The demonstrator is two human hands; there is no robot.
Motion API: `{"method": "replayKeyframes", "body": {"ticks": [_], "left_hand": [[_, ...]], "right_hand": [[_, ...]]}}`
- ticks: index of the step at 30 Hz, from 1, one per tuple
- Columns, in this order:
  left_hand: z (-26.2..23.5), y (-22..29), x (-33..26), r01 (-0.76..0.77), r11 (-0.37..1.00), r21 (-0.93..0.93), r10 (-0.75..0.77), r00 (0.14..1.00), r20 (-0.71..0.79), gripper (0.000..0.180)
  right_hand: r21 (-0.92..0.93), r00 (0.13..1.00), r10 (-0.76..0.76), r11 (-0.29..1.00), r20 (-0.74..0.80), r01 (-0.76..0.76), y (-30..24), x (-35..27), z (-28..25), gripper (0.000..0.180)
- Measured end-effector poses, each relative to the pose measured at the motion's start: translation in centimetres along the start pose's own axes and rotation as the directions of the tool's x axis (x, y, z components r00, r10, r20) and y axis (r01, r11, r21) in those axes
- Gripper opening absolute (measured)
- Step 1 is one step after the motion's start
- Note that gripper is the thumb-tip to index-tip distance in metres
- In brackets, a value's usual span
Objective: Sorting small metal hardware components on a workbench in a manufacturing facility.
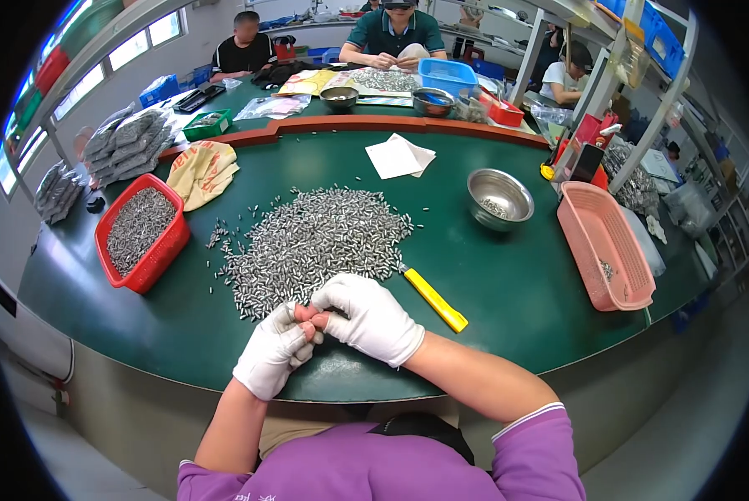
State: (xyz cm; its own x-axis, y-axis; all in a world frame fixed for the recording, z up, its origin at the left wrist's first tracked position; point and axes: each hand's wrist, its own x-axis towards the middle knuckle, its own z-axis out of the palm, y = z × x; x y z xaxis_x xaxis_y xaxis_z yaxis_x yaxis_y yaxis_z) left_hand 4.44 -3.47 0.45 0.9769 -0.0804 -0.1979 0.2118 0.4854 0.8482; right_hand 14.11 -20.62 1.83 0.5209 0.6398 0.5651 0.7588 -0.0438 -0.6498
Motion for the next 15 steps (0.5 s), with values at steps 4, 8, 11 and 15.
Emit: {"method": "replayKeyframes", "body": {"ticks": [4, 8, 11, 15], "left_hand": [[0.01, 0.16, 0.02, 0.006, 1.000, 0.009, -0.006, 1.000, -0.008, 0.021], [-0.01, 0.08, 0.08, -0.008, 1.000, 0.004, 0.008, 1.000, 0.005, 0.020], [-0.15, 0.06, 0.11, -0.001, 1.000, -0.021, 0.001, 1.000, 0.004, 0.016], [-0.52, 0.03, 0.34, 0.002, 0.989, -0.149, -0.003, 1.000, -0.006, 0.013]], "right_hand": [[-0.067, 0.999, -0.033, 0.997, 0.004, 0.033, 0.03, 0.05, 0.07, 0.009], [-0.103, 0.998, -0.056, 0.993, 0.000, 0.055, 0.04, 0.07, 0.15, 0.010], [-0.133, 0.997, -0.068, 0.989, 0.025, 0.071, -0.19, 0.05, 0.04, 0.011], [-0.134, 0.995, -0.096, 0.986, 0.002, 0.095, -0.63, 0.11, -0.11, 0.014]]}}
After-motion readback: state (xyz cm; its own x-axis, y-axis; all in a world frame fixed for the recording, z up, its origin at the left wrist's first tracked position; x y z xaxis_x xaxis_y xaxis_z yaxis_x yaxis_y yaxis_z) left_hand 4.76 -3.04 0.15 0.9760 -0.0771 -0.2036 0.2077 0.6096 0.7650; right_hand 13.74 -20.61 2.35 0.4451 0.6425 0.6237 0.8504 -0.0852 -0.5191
